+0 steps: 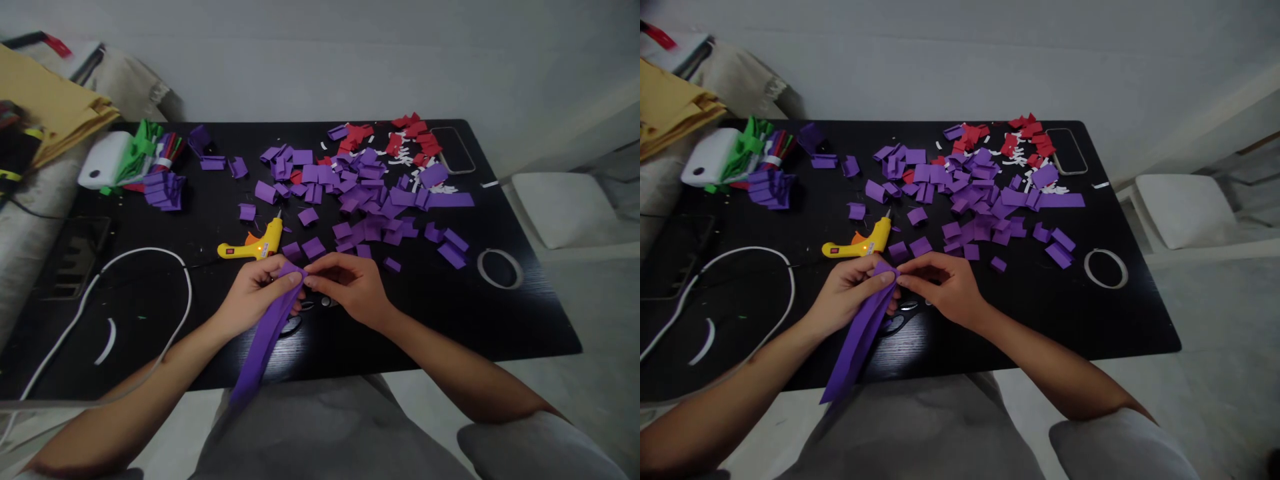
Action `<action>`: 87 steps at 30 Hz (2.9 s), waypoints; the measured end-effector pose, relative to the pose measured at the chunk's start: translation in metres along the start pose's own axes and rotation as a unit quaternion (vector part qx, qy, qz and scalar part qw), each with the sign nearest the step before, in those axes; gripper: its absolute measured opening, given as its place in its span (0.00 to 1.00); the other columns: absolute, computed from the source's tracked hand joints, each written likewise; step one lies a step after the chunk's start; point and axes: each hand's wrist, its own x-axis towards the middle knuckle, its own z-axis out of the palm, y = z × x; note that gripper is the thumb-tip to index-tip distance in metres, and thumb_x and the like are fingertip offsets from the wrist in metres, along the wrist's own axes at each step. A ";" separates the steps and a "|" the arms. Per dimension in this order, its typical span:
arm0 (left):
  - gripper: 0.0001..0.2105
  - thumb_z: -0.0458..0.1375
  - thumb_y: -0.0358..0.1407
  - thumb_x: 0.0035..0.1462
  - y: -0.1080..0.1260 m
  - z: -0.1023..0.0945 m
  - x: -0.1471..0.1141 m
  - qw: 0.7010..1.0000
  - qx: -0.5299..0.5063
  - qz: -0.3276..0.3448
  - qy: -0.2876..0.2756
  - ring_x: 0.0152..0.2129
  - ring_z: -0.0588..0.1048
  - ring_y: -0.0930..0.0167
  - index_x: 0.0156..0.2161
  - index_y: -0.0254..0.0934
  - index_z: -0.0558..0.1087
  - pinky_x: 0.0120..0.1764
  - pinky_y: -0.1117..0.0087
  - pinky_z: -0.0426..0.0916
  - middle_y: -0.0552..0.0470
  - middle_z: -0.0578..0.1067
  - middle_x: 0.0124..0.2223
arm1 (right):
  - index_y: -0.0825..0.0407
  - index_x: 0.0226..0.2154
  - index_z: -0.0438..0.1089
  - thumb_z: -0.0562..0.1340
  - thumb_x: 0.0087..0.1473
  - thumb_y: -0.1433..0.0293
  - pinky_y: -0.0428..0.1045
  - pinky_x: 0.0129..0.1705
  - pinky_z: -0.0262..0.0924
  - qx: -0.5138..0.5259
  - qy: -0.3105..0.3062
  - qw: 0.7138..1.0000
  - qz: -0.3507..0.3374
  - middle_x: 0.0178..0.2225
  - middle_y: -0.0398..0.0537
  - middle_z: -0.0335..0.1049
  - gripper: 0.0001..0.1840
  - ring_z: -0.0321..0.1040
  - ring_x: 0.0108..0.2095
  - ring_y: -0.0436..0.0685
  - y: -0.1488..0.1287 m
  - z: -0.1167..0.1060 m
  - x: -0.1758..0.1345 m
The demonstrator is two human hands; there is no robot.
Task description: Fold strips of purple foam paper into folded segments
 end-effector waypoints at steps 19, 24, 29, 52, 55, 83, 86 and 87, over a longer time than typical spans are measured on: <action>0.09 0.69 0.38 0.58 0.002 -0.004 0.003 0.995 0.078 0.060 0.010 0.22 0.78 0.75 0.32 0.34 0.79 0.28 0.78 0.73 0.53 0.80 0.26 | 0.46 0.33 0.84 0.77 0.52 0.69 0.49 0.41 0.75 -0.026 -0.003 0.997 -0.071 0.34 0.44 0.82 0.04 0.79 0.36 0.53 0.001 -0.001 0.000; 0.09 0.70 0.38 0.55 0.002 -0.006 0.002 0.993 0.098 0.060 0.017 0.21 0.76 0.75 0.31 0.33 0.80 0.27 0.77 0.69 0.53 0.80 0.26 | 0.46 0.33 0.84 0.77 0.52 0.67 0.49 0.40 0.76 -0.039 -0.008 0.996 -0.075 0.34 0.44 0.82 0.04 0.79 0.36 0.53 0.001 0.000 0.000; 0.09 0.70 0.39 0.55 0.002 -0.007 0.003 0.993 0.105 0.054 0.008 0.21 0.74 0.75 0.31 0.33 0.80 0.27 0.76 0.68 0.52 0.79 0.26 | 0.46 0.32 0.84 0.77 0.52 0.65 0.50 0.41 0.76 -0.044 -0.012 0.996 -0.076 0.33 0.45 0.82 0.05 0.79 0.35 0.53 0.001 0.000 0.000; 0.10 0.69 0.40 0.54 0.003 -0.006 0.005 0.989 0.134 0.064 0.024 0.21 0.71 0.74 0.30 0.33 0.79 0.27 0.75 0.65 0.53 0.77 0.25 | 0.46 0.32 0.84 0.77 0.52 0.64 0.51 0.42 0.76 -0.038 -0.006 0.998 -0.049 0.34 0.45 0.82 0.05 0.79 0.36 0.54 0.001 0.001 0.000; 0.10 0.70 0.39 0.54 0.004 -0.006 0.005 0.986 0.144 0.078 0.039 0.21 0.70 0.75 0.29 0.33 0.79 0.27 0.76 0.65 0.54 0.76 0.25 | 0.48 0.33 0.82 0.78 0.50 0.63 0.49 0.40 0.75 -0.006 -0.009 1.000 -0.002 0.33 0.44 0.81 0.09 0.77 0.33 0.52 0.000 0.001 0.000; 0.13 0.68 0.46 0.59 0.005 0.000 0.004 0.997 0.073 -0.016 -0.026 0.25 0.81 0.70 0.34 0.36 0.78 0.30 0.71 0.79 0.50 0.83 0.32 | 0.52 0.30 0.74 0.73 0.53 0.54 0.47 0.30 0.71 -0.014 -0.009 0.998 0.060 0.24 0.40 0.73 0.19 0.71 0.24 0.49 -0.004 -0.001 0.005; 0.14 0.70 0.45 0.58 0.004 -0.001 0.004 0.998 0.049 -0.027 -0.023 0.23 0.81 0.71 0.33 0.36 0.77 0.30 0.72 0.79 0.52 0.82 0.30 | 0.52 0.30 0.74 0.73 0.53 0.54 0.47 0.30 0.72 -0.021 0.000 0.998 0.051 0.24 0.41 0.73 0.19 0.72 0.25 0.50 -0.002 -0.002 0.007; 0.14 0.70 0.45 0.58 0.003 -0.001 0.004 0.998 0.045 -0.029 -0.024 0.23 0.81 0.72 0.33 0.35 0.77 0.30 0.73 0.79 0.52 0.81 0.29 | 0.52 0.30 0.74 0.73 0.54 0.54 0.47 0.30 0.72 -0.023 0.005 0.999 0.048 0.24 0.41 0.73 0.19 0.72 0.24 0.50 -0.002 -0.002 0.007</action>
